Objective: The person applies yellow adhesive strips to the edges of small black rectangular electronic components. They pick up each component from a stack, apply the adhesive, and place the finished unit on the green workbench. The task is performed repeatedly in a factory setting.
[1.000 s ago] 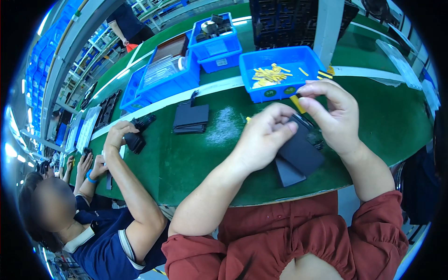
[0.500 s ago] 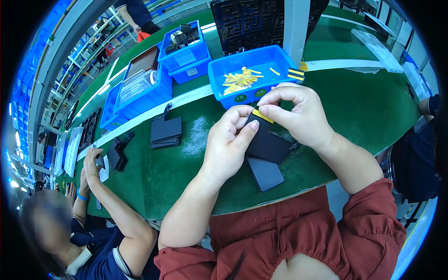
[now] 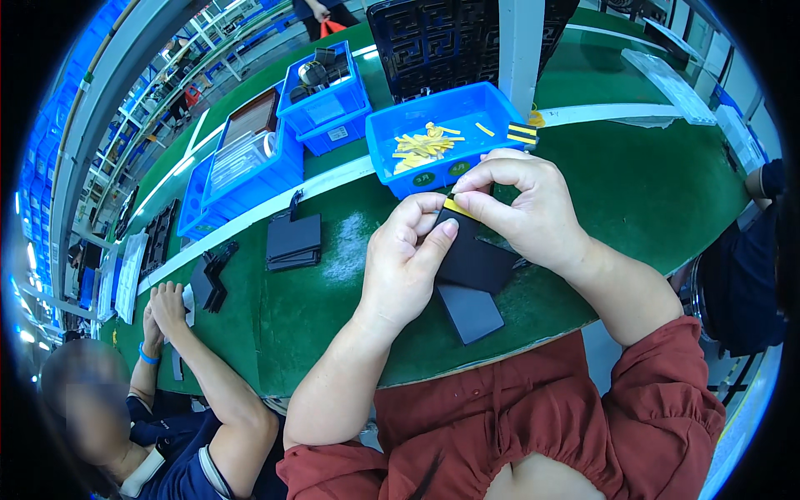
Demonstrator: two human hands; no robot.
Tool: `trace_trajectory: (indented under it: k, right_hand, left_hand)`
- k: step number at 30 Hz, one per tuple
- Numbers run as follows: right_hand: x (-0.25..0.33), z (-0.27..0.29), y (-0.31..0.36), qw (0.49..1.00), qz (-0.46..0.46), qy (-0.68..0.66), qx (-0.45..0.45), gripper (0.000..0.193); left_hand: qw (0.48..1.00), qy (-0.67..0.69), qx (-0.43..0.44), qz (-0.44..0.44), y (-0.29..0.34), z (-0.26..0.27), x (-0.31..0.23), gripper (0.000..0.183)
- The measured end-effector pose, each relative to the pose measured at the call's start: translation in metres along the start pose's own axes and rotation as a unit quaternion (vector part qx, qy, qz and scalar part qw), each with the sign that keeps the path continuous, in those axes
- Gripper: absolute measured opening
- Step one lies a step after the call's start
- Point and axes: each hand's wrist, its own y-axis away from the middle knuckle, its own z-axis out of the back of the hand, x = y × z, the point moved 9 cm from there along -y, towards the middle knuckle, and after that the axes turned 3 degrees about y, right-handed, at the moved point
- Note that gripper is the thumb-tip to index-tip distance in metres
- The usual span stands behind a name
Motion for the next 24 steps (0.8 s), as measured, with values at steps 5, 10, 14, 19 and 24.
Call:
trace_trajectory:
  k: [5, 10, 14, 19, 24]
  right_hand:
    - [0.003, 0.0, -0.001, 1.0, 0.011, 0.002, 0.008, 0.01]
    - [0.005, 0.0, -0.001, 1.0, 0.022, 0.016, 0.003, 0.009]
    - [0.011, -0.002, 0.004, 0.997, 0.06, 0.054, -0.021, 0.008]
    - [0.012, -0.005, 0.004, 0.992, 0.084, 0.091, -0.012, 0.008]
    - [0.013, -0.004, 0.0, 0.991, 0.104, 0.089, 0.013, 0.008]
  left_hand:
    - [0.999, 0.016, -0.028, -0.024, 0.0, 0.003, -0.001, 0.021]
    - [0.999, 0.019, -0.023, -0.02, 0.001, 0.002, -0.004, 0.021]
    - [0.999, 0.018, -0.03, -0.032, 0.0, 0.002, 0.0, 0.021]
    - [0.997, -0.001, -0.045, -0.056, 0.002, 0.001, -0.002, 0.021]
    - [0.991, 0.027, -0.094, -0.094, 0.005, 0.011, -0.009, 0.022]
